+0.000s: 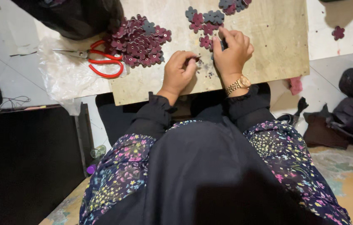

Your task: The person sits at a low table and repeatedly picks up small flower-shaped pieces in maroon and grey. They align and press the pieces together by hand, then place the assembled units into a growing pile on the table.

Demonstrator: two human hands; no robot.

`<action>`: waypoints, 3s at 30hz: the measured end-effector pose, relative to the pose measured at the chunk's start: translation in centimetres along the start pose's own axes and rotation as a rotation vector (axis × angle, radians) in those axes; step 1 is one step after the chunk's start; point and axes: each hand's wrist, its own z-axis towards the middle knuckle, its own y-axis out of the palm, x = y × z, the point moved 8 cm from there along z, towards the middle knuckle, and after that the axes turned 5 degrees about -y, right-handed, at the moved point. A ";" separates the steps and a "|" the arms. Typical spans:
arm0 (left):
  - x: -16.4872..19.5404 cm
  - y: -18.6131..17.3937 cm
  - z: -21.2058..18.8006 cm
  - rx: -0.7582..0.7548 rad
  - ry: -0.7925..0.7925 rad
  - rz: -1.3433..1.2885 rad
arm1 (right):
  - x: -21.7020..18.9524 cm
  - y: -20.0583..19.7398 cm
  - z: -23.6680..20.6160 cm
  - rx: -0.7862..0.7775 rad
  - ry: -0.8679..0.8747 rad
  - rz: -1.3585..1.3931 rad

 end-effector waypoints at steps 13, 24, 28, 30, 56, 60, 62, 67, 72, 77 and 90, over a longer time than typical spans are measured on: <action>-1.8 -15.1 1.1 0.421 -0.208 0.555 | 0.4 0.7 0.1 0.012 0.024 -0.038; 0.9 -4.6 2.9 0.098 0.165 0.506 | -1.4 0.6 -2.0 -0.048 0.043 -0.031; 0.3 1.4 3.9 0.011 0.193 0.524 | -1.2 0.5 -2.1 -0.033 0.050 -0.015; -0.4 2.7 4.0 -0.010 0.166 0.546 | -1.1 0.7 -2.2 -0.053 0.071 -0.009; -10.8 4.2 2.0 -0.115 -0.606 -0.603 | -6.0 -1.1 -1.4 -0.077 -0.286 0.281; -11.1 4.7 1.8 -0.188 -0.559 -0.644 | -7.3 -1.5 -1.2 -0.086 -0.378 0.229; -11.4 4.9 1.8 -0.212 -0.585 -0.730 | -7.3 -1.6 -1.0 -0.095 -0.377 0.235; -11.5 4.7 1.9 -0.301 -0.570 -0.660 | -6.4 -1.0 -1.0 -0.150 -0.284 0.300; -10.8 4.4 1.7 -0.294 -0.572 -0.708 | -6.4 -0.5 -1.2 -0.183 -0.301 0.284; -10.4 4.5 1.7 -0.272 -0.577 -0.764 | -5.6 -0.2 -1.0 -0.140 -0.262 0.367; -8.2 3.9 1.1 -0.238 -0.462 -0.580 | -2.8 2.1 -1.8 -0.259 0.048 0.683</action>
